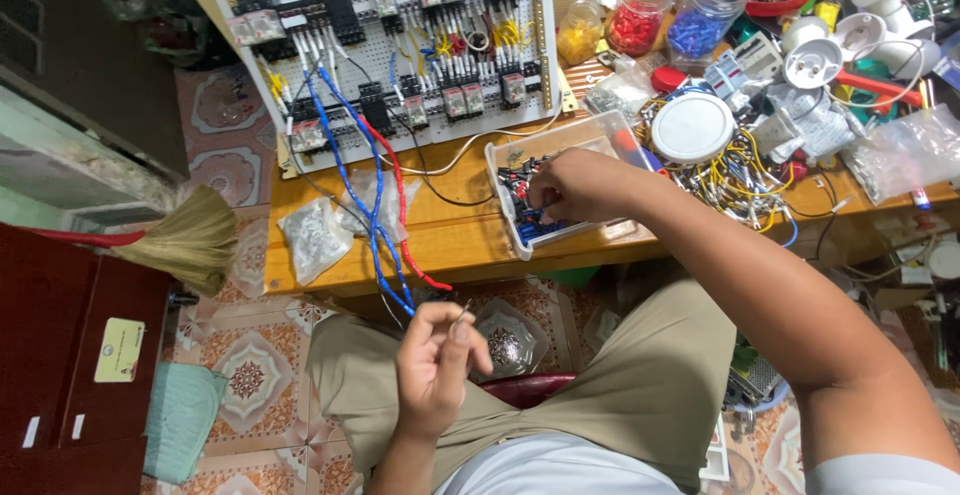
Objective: The person sits cross-legged and works on a breadboard circuit, stripping and twisting wires, and inserting small electronic components from a plastic container into the board. The person handles blue and red wires and various small parts throughout the task.
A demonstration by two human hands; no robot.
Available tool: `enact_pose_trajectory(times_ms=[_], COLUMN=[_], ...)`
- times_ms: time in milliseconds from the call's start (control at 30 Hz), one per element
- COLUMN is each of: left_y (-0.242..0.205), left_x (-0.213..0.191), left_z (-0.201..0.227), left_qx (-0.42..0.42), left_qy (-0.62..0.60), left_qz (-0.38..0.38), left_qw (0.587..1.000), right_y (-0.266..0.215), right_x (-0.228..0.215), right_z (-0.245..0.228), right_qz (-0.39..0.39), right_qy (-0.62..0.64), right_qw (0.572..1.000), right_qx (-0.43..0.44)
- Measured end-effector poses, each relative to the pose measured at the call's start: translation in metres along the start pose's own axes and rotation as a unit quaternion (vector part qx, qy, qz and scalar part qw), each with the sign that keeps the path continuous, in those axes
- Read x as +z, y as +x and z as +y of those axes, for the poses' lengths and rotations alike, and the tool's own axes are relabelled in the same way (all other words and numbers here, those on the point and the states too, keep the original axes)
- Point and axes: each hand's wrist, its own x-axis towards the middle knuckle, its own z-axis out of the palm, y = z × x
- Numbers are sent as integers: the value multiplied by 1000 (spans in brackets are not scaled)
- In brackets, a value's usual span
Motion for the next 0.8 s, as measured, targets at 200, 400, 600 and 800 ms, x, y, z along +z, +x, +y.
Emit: enact_pose_trajectory(times_ms=[200,400,600,800], left_y=[15,21,13,9], left_x=[10,20,24,27], left_z=[1,10,-1,-3], left_qx=[11,48,55,36], left_qy=[24,73,59,105], left_qz=[46,61,59,87], left_qw=[999,994,995,990], right_y=[-18,-72,-90,-98], right_x=[-2,-15,-9,-4], right_z=[-4,-77,-117,-123], right_qz=[41,224,265,232], right_qy=[27,253,276,339], right_qw=[998,933,871,868], right_qx=[-26,-125,-307,-280])
